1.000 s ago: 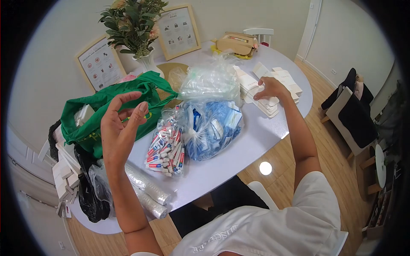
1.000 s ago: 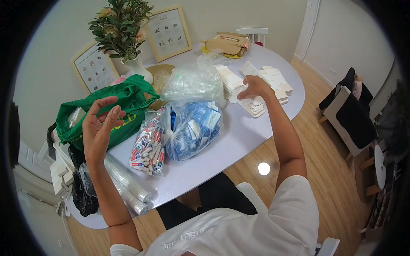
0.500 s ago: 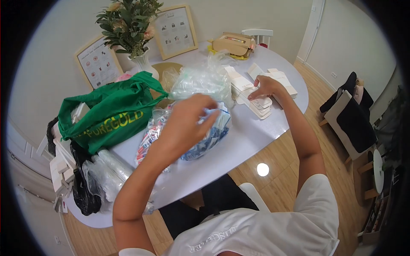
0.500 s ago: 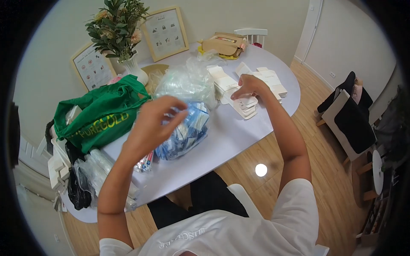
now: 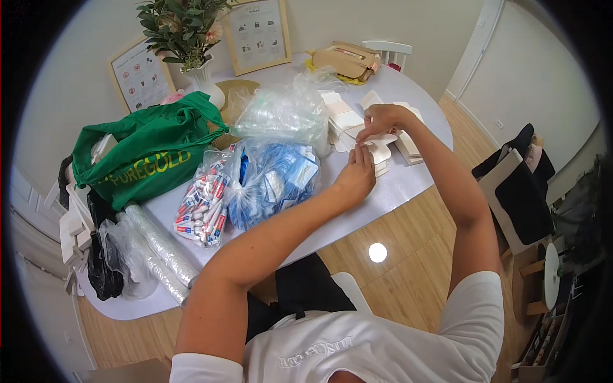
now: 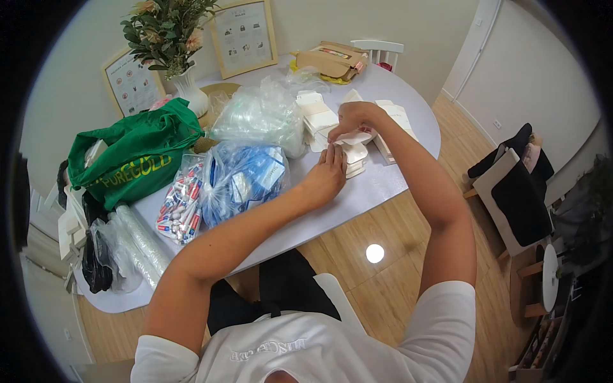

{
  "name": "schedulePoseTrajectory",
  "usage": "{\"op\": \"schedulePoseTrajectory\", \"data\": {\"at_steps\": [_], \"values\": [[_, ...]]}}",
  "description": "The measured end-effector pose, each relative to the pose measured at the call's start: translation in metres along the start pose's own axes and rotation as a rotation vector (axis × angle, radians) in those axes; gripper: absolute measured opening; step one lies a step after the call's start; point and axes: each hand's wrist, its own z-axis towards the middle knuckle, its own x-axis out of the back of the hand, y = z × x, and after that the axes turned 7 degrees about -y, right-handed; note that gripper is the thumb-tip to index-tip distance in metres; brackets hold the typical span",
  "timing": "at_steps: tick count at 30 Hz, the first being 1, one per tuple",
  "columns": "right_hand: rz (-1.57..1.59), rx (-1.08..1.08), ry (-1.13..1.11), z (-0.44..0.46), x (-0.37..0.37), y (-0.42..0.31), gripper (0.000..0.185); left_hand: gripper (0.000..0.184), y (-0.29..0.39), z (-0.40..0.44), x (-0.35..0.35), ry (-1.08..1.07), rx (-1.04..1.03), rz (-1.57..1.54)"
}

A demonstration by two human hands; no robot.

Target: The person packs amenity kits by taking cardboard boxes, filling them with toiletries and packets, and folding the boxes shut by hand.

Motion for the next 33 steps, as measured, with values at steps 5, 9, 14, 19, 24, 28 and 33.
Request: {"op": "schedulePoseTrajectory", "data": {"at_steps": [5,9,14,19,24,28,33], "values": [[-0.069,0.083,0.062,-0.034,-0.029,0.03,0.066,0.05,0.007,-0.003,-0.003,0.058,0.042,-0.111],[-0.034,0.127,0.192,-0.091,-0.057,0.045,0.064,0.053,0.007,-0.004,0.007,-0.051,0.049,-0.113],[0.061,0.059,0.225,-0.174,-0.066,0.041,0.06,0.053,0.01,-0.001,-0.003,-0.023,0.068,-0.07],[0.002,-0.057,0.268,-0.203,-0.065,0.023,0.056,0.048,-0.009,0.001,0.008,0.017,0.036,-0.227],[-0.134,-0.042,0.32,-0.186,-0.078,0.02,0.056,0.04,-0.022,0.001,0.022,-0.028,0.127,-0.719],[-0.036,-0.068,0.282,-0.163,-0.097,0.017,0.059,0.041,-0.026,0.002,0.015,-0.051,0.27,-0.797],[-0.005,-0.074,0.375,-0.149,-0.117,0.013,0.063,0.025,-0.064,0.012,0.017,0.08,0.242,-0.879]]}}
